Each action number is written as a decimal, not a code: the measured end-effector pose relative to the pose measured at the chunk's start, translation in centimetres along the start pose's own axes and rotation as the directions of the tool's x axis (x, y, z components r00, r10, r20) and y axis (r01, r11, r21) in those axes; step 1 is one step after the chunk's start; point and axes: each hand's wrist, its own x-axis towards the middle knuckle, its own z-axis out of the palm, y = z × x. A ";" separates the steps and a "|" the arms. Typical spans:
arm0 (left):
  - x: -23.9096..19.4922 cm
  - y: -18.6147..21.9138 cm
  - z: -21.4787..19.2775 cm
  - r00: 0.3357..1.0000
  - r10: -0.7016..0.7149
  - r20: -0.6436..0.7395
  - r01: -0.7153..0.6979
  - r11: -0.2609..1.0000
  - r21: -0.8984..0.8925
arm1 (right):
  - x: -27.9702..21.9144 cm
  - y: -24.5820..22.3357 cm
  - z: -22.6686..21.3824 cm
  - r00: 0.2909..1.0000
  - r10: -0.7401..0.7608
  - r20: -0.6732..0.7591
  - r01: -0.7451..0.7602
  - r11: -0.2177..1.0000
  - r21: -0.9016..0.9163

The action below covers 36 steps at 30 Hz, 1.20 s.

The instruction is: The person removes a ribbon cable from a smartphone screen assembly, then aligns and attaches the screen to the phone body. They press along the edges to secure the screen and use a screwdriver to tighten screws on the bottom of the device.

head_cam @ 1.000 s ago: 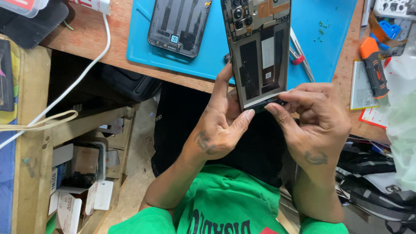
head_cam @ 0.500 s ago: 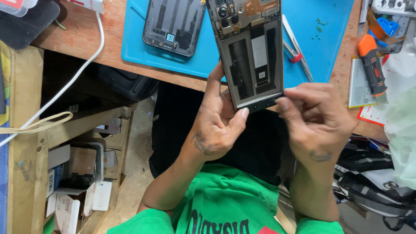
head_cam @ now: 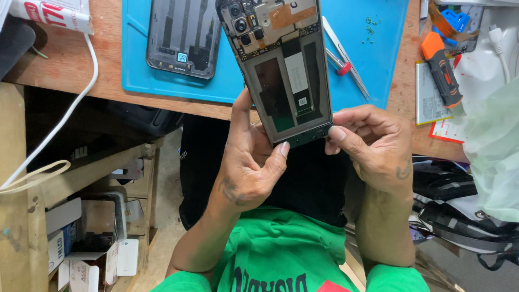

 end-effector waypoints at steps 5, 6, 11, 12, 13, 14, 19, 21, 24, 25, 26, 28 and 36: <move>-0.1 -0.1 0.2 1.000 -0.024 0.000 0.024 1.000 -0.014 | -0.1 0.3 -0.4 1.000 0.007 -0.006 -0.006 0.999 0.037; -0.1 -0.1 0.2 1.000 -0.030 0.001 0.030 0.999 -0.017 | -0.2 0.3 -0.5 1.000 0.007 -0.008 -0.007 0.999 0.041; -0.2 -0.2 0.4 0.999 -0.051 -0.005 0.051 0.999 0.001 | -0.3 0.2 -0.5 1.000 0.007 -0.011 -0.007 0.998 0.056; -0.2 -0.2 0.4 0.999 -0.048 -0.003 0.048 0.999 -0.004 | -0.3 0.1 -0.4 1.000 0.008 -0.021 -0.007 0.999 0.049; -0.2 -0.3 0.4 0.999 -0.039 -0.007 0.039 0.999 0.009 | -0.4 0.1 -0.2 0.999 0.008 -0.031 -0.007 0.999 0.043; -0.1 -0.3 0.5 0.999 -0.030 -0.011 0.030 0.999 0.023 | -0.5 0.0 -0.1 0.999 0.009 -0.040 -0.007 0.999 0.037; 0.1 -0.2 1.0 0.998 -0.038 -0.052 0.040 0.998 0.040 | -0.6 -0.2 0.9 0.996 -0.034 -0.079 0.030 0.999 -0.045; 0.1 0.0 1.1 0.992 -0.090 -0.093 0.094 0.994 0.049 | -0.6 -0.2 1.2 0.995 -0.039 -0.087 0.031 0.995 -0.092; 0.4 0.1 1.2 0.994 -0.077 -0.082 0.082 0.995 0.051 | -0.5 -0.2 1.4 0.993 -0.047 -0.105 0.031 0.989 -0.147; 0.4 0.2 1.2 0.995 -0.068 -0.074 0.071 0.997 0.034 | -0.5 -0.2 1.4 0.994 -0.047 -0.101 0.033 0.990 -0.134; 0.4 0.3 1.3 0.996 -0.059 -0.066 0.061 0.998 0.018 | -0.5 -0.2 1.5 0.994 -0.047 -0.097 0.035 0.992 -0.122; 0.5 0.5 1.3 0.997 -0.055 -0.061 0.055 0.998 -0.002 | -0.4 -0.2 1.5 0.995 -0.044 -0.091 0.034 0.994 -0.105; 1.1 0.3 2.1 0.978 -0.023 -0.207 0.064 0.978 0.198 | -0.5 -0.3 2.4 0.996 -0.019 -0.091 0.007 0.991 -0.136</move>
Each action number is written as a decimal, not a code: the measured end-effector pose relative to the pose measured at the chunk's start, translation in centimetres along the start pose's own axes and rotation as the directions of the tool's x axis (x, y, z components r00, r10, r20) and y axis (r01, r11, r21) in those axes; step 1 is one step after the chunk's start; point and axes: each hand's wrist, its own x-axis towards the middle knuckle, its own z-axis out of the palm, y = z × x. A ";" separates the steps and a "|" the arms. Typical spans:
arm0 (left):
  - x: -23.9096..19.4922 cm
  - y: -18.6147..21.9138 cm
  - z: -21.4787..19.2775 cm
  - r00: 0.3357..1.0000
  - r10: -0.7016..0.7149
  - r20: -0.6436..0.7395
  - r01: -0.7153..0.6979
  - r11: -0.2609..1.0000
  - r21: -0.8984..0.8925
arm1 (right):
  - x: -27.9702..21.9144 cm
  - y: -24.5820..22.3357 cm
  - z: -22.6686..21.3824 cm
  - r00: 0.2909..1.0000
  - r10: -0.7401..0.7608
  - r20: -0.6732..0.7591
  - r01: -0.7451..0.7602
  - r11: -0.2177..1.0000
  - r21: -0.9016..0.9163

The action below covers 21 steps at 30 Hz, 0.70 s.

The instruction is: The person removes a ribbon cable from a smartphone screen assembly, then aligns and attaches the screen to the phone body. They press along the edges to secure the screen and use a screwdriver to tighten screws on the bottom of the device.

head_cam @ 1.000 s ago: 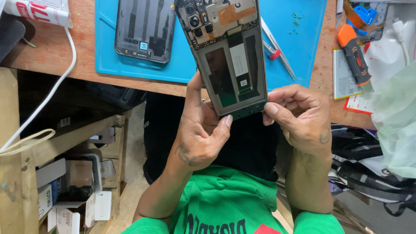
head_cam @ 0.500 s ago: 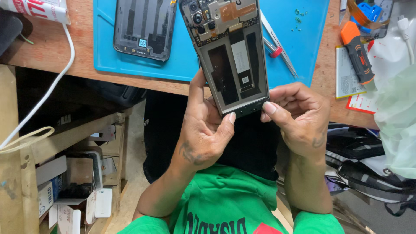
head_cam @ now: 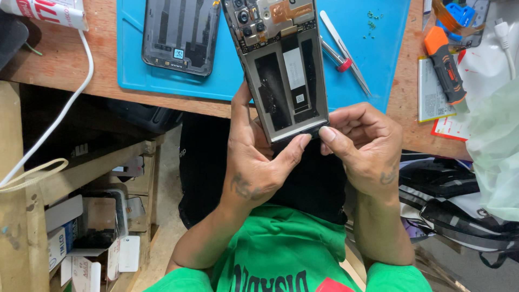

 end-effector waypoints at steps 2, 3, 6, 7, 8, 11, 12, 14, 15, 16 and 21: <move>0.2 -0.2 0.4 0.999 0.043 0.002 -0.043 0.998 -0.046 | 0.0 -0.3 0.7 1.000 0.016 -0.013 -0.016 1.000 -0.015; 0.3 -0.3 0.5 0.998 0.065 0.002 -0.064 0.996 -0.069 | 0.0 -0.6 1.0 1.000 0.007 -0.009 -0.007 0.999 -0.035; 0.4 -0.4 0.1 0.994 0.105 0.042 -0.099 0.987 -0.126 | 0.1 -1.7 1.6 0.999 -0.049 -0.023 0.045 0.990 -0.130; 0.5 -0.4 -0.2 0.992 0.123 0.035 -0.118 0.986 -0.117 | 0.2 -2.2 1.4 0.995 -0.089 -0.042 0.080 0.979 -0.186; 0.7 -0.4 -0.5 0.990 0.141 0.029 -0.137 0.985 -0.107 | 0.5 -2.6 1.4 0.990 -0.131 -0.058 0.114 0.963 -0.243; 1.2 -0.3 -1.5 0.980 0.198 0.023 -0.196 0.978 -0.076 | 2.4 -3.7 0.5 0.923 -0.384 0.030 0.299 0.666 -0.683; 1.3 -0.2 -1.6 0.978 0.209 0.017 -0.207 0.976 -0.070 | 3.2 -3.8 0.3 0.889 -0.449 0.087 0.349 0.543 -0.764; 1.4 -0.2 -1.9 0.976 0.219 0.001 -0.218 0.974 -0.065 | 5.2 -3.8 0.1 0.834 -0.511 0.209 0.438 0.382 -0.813; 1.4 -0.1 -2.0 0.975 0.224 -0.005 -0.224 0.972 -0.067 | 6.2 -3.7 0.1 0.811 -0.526 0.256 0.464 0.312 -0.829; 1.4 -0.1 -2.1 0.973 0.229 -0.011 -0.229 0.971 -0.068 | 7.1 -3.5 0.4 0.808 -0.520 0.277 0.463 0.269 -0.845; 1.6 0.0 -2.3 0.961 0.275 -0.017 -0.275 0.960 -0.058 | 8.4 -3.5 1.7 0.815 -0.499 0.294 0.442 0.209 -0.872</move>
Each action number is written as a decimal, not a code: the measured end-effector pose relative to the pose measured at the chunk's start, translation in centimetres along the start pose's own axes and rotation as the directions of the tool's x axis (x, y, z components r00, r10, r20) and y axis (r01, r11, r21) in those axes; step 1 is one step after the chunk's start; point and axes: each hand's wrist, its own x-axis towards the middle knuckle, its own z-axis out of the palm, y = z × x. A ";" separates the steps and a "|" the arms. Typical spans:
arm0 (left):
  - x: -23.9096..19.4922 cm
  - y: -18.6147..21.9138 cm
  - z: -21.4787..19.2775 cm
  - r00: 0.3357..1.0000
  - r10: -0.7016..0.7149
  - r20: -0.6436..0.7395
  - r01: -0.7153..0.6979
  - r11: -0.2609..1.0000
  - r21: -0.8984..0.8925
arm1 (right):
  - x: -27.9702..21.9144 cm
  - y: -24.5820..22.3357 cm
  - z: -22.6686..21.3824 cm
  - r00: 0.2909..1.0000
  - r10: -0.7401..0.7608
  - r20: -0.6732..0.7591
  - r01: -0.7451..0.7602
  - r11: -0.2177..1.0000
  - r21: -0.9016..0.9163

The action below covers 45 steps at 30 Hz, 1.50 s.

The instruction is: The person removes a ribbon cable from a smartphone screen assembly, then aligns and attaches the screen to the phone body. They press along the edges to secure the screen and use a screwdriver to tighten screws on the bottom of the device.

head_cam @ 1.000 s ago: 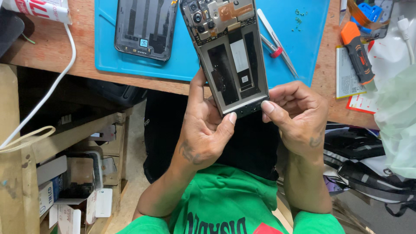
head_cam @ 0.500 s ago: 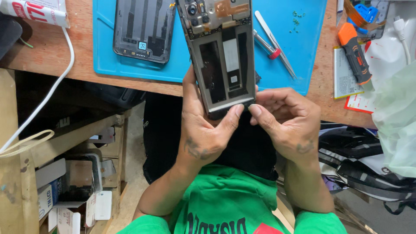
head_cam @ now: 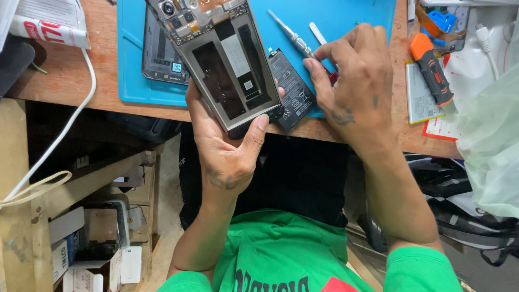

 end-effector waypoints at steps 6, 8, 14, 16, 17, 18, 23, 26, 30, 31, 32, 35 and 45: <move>1.7 0.3 0.3 0.997 0.053 0.056 -0.059 0.993 0.099 | -1.3 0.3 -4.1 0.956 0.291 0.039 -0.285 0.891 0.353; 2.6 0.1 0.7 0.997 0.033 0.064 -0.041 0.991 0.124 | -2.6 1.2 -6.8 0.893 0.449 0.012 -0.424 0.834 0.354; 4.0 -1.7 4.3 0.996 0.010 0.085 -0.016 0.997 0.080 | -5.3 3.6 -9.1 0.828 0.544 -0.138 -0.401 0.745 0.533; 3.5 -2.4 5.8 0.999 -0.016 0.049 0.011 0.995 0.099 | -5.6 4.1 -8.7 0.837 0.526 -0.148 -0.362 0.736 0.572; 3.1 -2.7 6.6 0.999 -0.038 0.027 0.035 0.995 0.097 | -5.8 4.1 -7.8 0.857 0.496 -0.140 -0.339 0.748 0.571; 2.8 -3.0 7.1 0.998 -0.056 0.015 0.055 0.994 0.094 | -5.8 4.4 -7.3 0.868 0.479 -0.130 -0.326 0.748 0.578; 1.7 -4.0 7.5 0.998 -0.065 -0.009 0.065 0.975 0.212 | -6.1 6.1 -5.4 0.905 0.415 -0.091 -0.311 0.794 0.522; 1.9 -4.0 6.7 0.999 0.022 -0.026 -0.011 0.931 0.366 | -6.6 6.9 -5.4 0.912 0.387 -0.139 -0.261 0.805 0.533; 2.8 -3.7 5.6 0.999 0.018 -0.045 -0.002 0.946 0.324 | -7.0 7.7 -4.9 0.907 0.383 -0.175 -0.232 0.802 0.550; 3.0 -3.6 5.3 0.999 0.016 -0.046 -0.001 0.950 0.312 | -7.1 7.9 -4.6 0.910 0.371 -0.183 -0.220 0.808 0.547; 3.2 -3.5 5.1 0.999 0.034 -0.042 -0.018 0.945 0.326 | -6.9 8.1 -4.0 0.919 0.341 -0.199 -0.186 0.818 0.544; 3.5 -3.4 5.3 0.998 0.053 -0.021 -0.044 0.950 0.310 | -6.3 8.7 -2.7 0.934 0.284 -0.219 -0.120 0.824 0.554; 3.9 -3.3 5.7 0.999 -0.023 0.039 0.012 0.966 0.258 | -6.0 8.4 -1.6 0.927 0.313 -0.206 -0.120 0.770 0.627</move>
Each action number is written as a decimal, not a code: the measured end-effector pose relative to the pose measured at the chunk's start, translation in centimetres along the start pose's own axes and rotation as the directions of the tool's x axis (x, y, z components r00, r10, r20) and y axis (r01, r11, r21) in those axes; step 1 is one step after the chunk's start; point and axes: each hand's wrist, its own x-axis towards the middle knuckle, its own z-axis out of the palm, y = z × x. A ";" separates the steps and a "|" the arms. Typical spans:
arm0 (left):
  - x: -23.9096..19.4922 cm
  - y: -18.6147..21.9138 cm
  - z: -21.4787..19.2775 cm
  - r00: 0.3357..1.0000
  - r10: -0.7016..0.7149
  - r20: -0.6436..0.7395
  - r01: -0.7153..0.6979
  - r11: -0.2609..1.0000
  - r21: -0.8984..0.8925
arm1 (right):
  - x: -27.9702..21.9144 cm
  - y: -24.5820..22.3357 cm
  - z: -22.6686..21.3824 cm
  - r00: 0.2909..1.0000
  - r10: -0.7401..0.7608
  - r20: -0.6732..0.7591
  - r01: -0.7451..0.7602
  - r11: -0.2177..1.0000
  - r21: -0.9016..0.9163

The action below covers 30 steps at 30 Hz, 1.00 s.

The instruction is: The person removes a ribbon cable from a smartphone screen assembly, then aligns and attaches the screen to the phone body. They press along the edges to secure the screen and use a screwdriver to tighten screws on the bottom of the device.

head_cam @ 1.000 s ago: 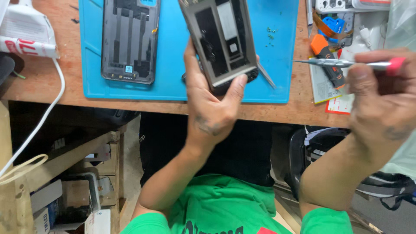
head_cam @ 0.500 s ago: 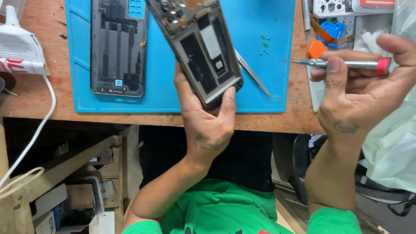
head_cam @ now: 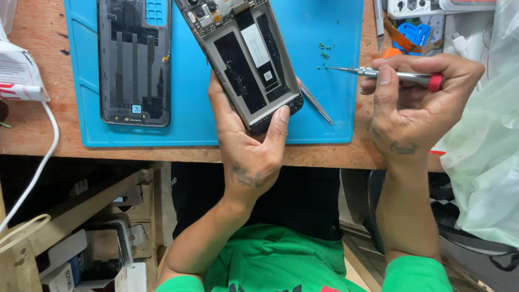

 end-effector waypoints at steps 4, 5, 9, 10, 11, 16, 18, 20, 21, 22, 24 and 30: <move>0.0 0.1 -0.2 1.000 -0.008 0.007 0.008 0.999 -0.031 | 0.2 -0.3 -0.1 0.999 -0.046 0.010 0.046 0.999 -0.018; 0.0 0.0 -0.2 1.000 -0.007 0.013 0.007 0.998 -0.054 | 0.2 -0.4 -0.4 0.998 -0.059 0.004 0.060 0.997 -0.044; 0.2 0.0 -0.5 1.000 -0.007 0.024 0.009 0.997 -0.081 | -1.1 -1.0 -0.9 0.995 -0.078 -0.056 0.075 0.995 -0.060; 0.2 0.0 -0.6 1.000 -0.007 0.025 0.009 0.997 -0.073 | -1.5 -1.0 -1.1 0.993 -0.083 -0.083 0.075 0.993 -0.088; 0.2 0.0 -0.6 1.000 -0.008 0.022 0.010 0.999 -0.049 | -1.9 -1.1 -1.2 0.988 -0.092 -0.121 0.073 0.986 -0.150; 0.3 0.2 -0.6 0.999 -0.026 0.032 0.029 0.996 -0.084 | -3.1 0.0 -1.0 0.942 -0.318 -0.108 0.317 0.948 -0.030; 0.4 0.3 -0.6 0.999 -0.030 0.040 0.034 0.994 -0.107 | -3.5 0.0 -0.8 0.937 -0.338 -0.086 0.339 0.941 -0.002; 0.4 0.5 -0.6 0.998 -0.050 0.037 0.054 0.991 -0.123 | -3.4 -0.1 -0.4 0.931 -0.357 -0.080 0.359 0.933 0.017; 0.4 0.5 -0.6 0.998 -0.058 0.037 0.063 0.990 -0.125 | -3.3 -0.2 -0.2 0.930 -0.359 -0.077 0.362 0.932 0.021; 0.5 0.6 -0.6 0.997 -0.067 0.037 0.071 0.990 -0.126 | -3.2 -0.3 0.0 0.929 -0.362 -0.074 0.365 0.931 0.025; 0.6 0.7 -0.7 0.997 -0.069 0.042 0.073 0.990 -0.122 | -2.9 -0.7 0.2 0.933 -0.356 -0.060 0.357 0.934 0.026; 0.6 0.7 -0.8 0.997 -0.065 0.051 0.071 0.987 -0.141 | -2.8 -1.3 0.6 0.939 -0.341 -0.038 0.341 0.940 -0.004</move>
